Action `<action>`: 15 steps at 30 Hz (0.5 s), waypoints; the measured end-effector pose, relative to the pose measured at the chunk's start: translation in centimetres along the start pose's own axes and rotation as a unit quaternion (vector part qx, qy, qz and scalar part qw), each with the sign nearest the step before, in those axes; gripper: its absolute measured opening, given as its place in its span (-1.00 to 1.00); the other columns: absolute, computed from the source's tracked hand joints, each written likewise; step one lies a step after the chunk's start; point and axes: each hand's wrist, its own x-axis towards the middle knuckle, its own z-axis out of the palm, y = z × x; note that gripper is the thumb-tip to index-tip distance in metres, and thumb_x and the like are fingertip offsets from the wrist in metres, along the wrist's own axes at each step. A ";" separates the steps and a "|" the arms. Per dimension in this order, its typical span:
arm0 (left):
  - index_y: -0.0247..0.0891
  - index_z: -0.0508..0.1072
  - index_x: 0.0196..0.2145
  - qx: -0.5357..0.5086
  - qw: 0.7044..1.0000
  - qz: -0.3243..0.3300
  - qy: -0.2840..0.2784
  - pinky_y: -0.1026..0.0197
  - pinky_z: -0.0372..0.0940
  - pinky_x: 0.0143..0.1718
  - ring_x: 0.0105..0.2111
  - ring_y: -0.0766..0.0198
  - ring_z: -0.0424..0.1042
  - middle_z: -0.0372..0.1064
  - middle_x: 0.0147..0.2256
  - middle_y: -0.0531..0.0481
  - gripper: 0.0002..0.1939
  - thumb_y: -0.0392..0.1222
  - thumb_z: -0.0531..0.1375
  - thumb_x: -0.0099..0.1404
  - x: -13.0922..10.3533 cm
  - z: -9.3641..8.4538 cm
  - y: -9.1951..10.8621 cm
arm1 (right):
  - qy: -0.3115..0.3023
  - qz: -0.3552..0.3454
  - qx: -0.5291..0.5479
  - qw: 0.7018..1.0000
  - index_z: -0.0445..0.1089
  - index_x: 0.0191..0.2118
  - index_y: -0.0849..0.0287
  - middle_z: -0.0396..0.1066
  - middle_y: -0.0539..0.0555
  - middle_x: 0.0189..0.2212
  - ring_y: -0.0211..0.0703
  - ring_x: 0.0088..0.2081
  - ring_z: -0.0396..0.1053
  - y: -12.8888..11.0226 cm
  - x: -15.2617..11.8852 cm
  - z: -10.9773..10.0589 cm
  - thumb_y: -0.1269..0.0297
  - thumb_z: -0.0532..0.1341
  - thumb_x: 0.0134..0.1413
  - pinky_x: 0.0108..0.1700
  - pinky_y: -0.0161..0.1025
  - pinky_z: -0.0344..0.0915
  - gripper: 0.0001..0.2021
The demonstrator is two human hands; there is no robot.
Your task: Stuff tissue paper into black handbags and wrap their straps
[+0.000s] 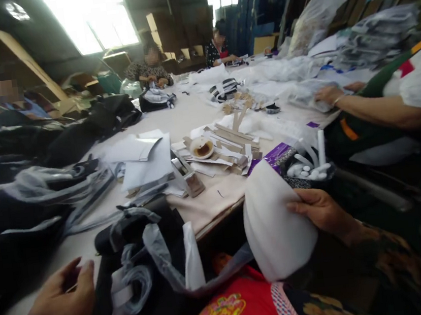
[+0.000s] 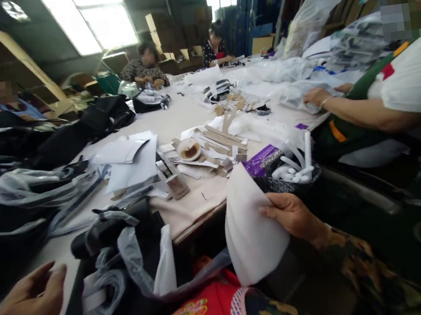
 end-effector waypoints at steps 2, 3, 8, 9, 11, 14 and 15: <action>0.01 0.50 -0.05 -0.070 0.997 -0.002 -0.013 -0.05 0.41 0.04 -0.14 0.06 0.56 0.56 -0.19 0.16 -0.57 0.22 0.21 0.21 -0.7 -1.4 1.1 | 0.044 -0.001 0.087 0.995 0.63 -0.24 0.10 0.59 0.03 -0.38 -0.14 -0.42 0.45 -2.4 0.4 2.1 0.05 0.48 -0.13 -0.38 -0.27 0.41 -0.68; 0.01 0.50 -0.03 -0.134 0.990 0.009 -0.045 -0.04 0.39 0.07 -0.14 0.06 0.55 0.57 -0.18 0.14 -0.55 0.23 0.24 0.20 -1.3 -2.0 1.7 | 0.069 -0.010 0.129 0.989 0.63 -0.25 0.07 0.59 0.02 -0.38 -0.15 -0.43 0.45 -3.4 0.7 3.2 0.06 0.50 -0.18 -0.39 -0.27 0.42 -0.67; -0.21 0.45 0.13 -0.492 0.815 0.080 -0.297 -0.06 0.46 -0.05 0.07 -0.18 0.44 0.51 0.01 -0.23 -0.22 0.38 0.28 0.13 -4.3 -2.9 3.6 | 0.039 -0.049 0.190 0.980 0.60 -0.27 0.06 0.59 0.03 -0.39 -0.14 -0.43 0.47 -7.0 2.5 11.0 0.04 0.51 -0.20 -0.39 -0.25 0.44 -0.67; -0.23 0.43 0.16 -0.530 0.770 0.093 -0.342 -0.06 0.46 -0.07 0.09 -0.22 0.42 0.48 0.05 -0.28 -0.16 0.41 0.29 0.10 -4.8 -2.8 3.7 | 0.011 -0.051 0.174 0.983 0.60 -0.24 0.07 0.59 0.04 -0.37 -0.13 -0.42 0.47 -7.3 2.7 12.7 0.03 0.50 -0.15 -0.39 -0.25 0.44 -0.66; -0.25 0.45 0.15 -0.572 0.710 0.100 -0.397 -0.04 0.45 -0.09 0.03 -0.21 0.46 0.49 0.02 -0.30 -0.14 0.39 0.33 0.05 -5.4 -2.2 3.7 | -0.030 -0.062 0.129 0.989 0.59 -0.18 0.11 0.59 0.06 -0.33 -0.10 -0.38 0.48 -7.7 2.8 15.8 0.00 0.46 -0.08 -0.36 -0.24 0.44 -0.62; -0.25 0.55 -0.02 -0.577 0.729 0.049 -0.365 0.08 0.43 -0.18 -0.17 -0.02 0.54 0.58 -0.16 -0.18 -0.39 0.23 0.38 0.11 -5.6 -1.0 2.8 | -0.069 -0.065 0.088 0.992 0.60 -0.20 0.16 0.60 0.08 -0.32 -0.05 -0.32 0.48 -7.5 2.2 18.9 -0.04 0.45 -0.08 -0.30 -0.21 0.44 -0.60; -0.26 0.57 -0.09 -0.569 0.748 0.025 -0.340 0.13 0.42 -0.21 -0.23 0.05 0.54 0.59 -0.21 -0.14 -0.48 0.17 0.38 0.13 -5.5 -0.6 2.3 | -0.093 -0.050 0.099 0.990 0.60 -0.21 0.16 0.60 0.09 -0.31 -0.04 -0.30 0.49 -7.3 2.0 19.5 -0.03 0.46 -0.09 -0.27 -0.20 0.44 -0.60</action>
